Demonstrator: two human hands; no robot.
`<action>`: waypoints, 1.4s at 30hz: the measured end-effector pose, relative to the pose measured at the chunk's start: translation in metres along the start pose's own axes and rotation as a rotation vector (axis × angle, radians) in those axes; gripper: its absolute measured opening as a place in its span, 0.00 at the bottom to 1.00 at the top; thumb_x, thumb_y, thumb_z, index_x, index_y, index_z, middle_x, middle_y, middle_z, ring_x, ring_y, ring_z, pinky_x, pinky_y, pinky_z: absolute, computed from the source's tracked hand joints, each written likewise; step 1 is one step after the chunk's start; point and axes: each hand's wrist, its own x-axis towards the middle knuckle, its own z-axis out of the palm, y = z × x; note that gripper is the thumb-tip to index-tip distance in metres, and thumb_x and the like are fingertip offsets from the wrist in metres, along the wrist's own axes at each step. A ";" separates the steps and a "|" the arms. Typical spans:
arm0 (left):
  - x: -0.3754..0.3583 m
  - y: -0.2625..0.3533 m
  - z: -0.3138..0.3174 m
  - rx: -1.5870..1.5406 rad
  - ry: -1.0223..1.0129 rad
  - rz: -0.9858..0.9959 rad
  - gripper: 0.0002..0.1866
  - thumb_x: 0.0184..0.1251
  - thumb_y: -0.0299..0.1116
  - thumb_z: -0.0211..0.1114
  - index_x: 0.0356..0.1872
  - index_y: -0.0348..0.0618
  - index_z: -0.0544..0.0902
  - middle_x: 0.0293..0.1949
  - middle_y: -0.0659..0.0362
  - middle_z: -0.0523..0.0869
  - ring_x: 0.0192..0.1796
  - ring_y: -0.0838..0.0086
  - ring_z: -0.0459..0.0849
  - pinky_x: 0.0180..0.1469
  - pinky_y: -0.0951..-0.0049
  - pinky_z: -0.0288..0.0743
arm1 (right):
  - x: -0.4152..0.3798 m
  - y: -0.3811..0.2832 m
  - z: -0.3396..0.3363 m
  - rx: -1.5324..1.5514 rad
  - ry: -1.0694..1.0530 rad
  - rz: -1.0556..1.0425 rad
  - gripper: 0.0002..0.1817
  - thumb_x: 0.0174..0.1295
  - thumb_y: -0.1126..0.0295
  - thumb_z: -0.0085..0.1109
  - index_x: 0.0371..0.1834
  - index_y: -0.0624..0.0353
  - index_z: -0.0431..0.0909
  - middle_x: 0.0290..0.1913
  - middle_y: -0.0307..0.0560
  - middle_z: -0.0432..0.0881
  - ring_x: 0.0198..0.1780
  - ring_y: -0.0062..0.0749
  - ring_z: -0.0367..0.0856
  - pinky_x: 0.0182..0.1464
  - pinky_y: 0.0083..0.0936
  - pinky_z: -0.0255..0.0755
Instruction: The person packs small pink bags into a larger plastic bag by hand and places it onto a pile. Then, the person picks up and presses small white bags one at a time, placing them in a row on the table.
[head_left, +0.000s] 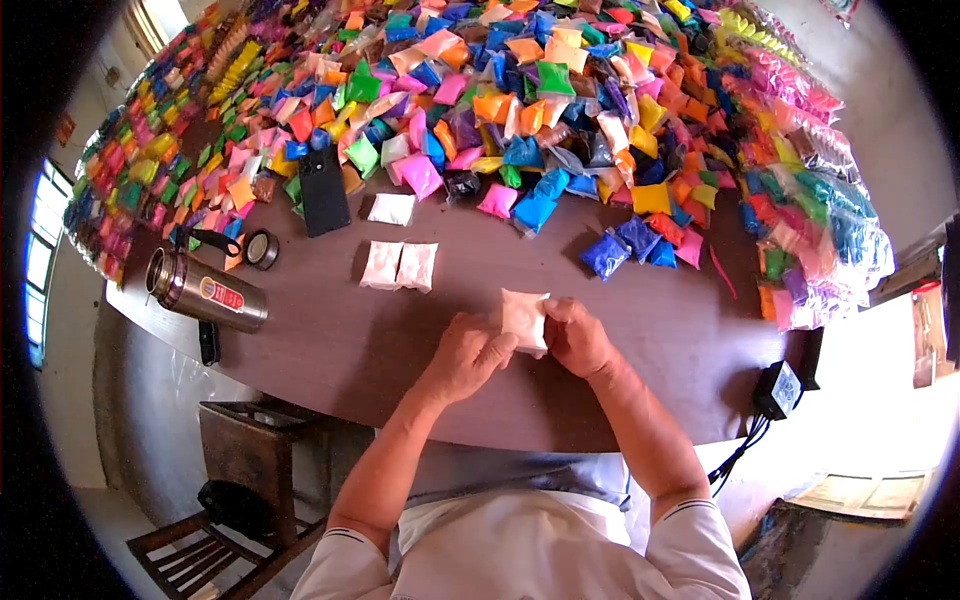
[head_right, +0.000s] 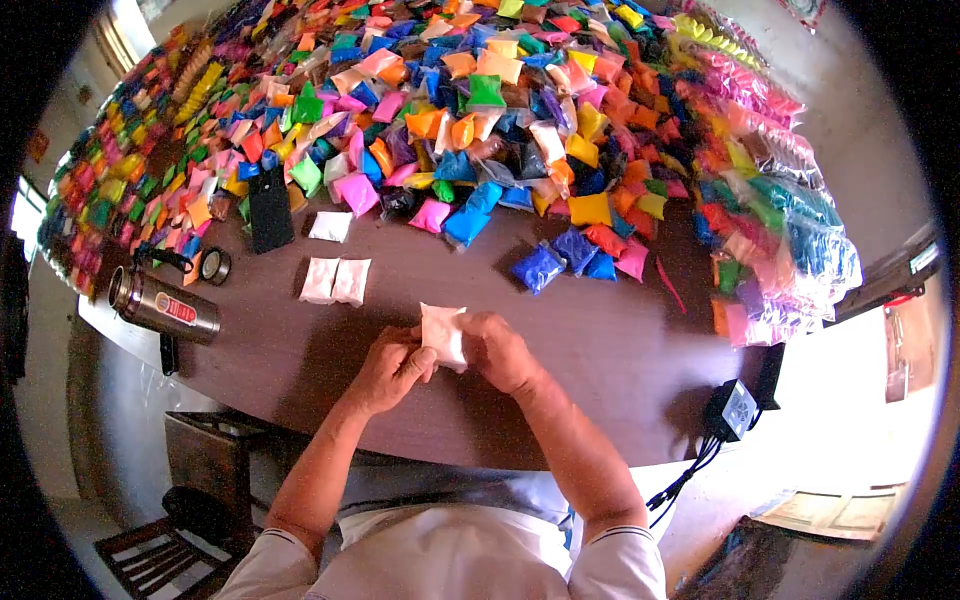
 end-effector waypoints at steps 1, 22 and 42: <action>0.001 0.001 0.000 -0.056 -0.006 -0.024 0.23 0.77 0.49 0.51 0.26 0.43 0.78 0.20 0.60 0.79 0.25 0.64 0.80 0.33 0.63 0.71 | 0.002 0.001 -0.006 -0.032 -0.037 0.005 0.22 0.68 0.54 0.52 0.43 0.67 0.81 0.35 0.45 0.84 0.33 0.27 0.80 0.32 0.23 0.71; 0.002 0.007 -0.006 -0.110 -0.006 -0.070 0.19 0.75 0.46 0.54 0.39 0.39 0.81 0.28 0.51 0.83 0.31 0.55 0.83 0.34 0.60 0.73 | -0.003 -0.009 0.030 -0.402 0.059 -0.213 0.11 0.68 0.65 0.64 0.40 0.64 0.79 0.34 0.37 0.83 0.36 0.18 0.79 0.39 0.18 0.74; -0.005 0.001 -0.006 -0.148 0.059 -0.077 0.21 0.74 0.48 0.56 0.38 0.37 0.82 0.27 0.52 0.82 0.29 0.61 0.82 0.36 0.64 0.74 | -0.006 -0.006 0.026 -0.345 0.160 -0.116 0.13 0.72 0.63 0.59 0.45 0.66 0.80 0.36 0.38 0.84 0.39 0.17 0.79 0.41 0.18 0.74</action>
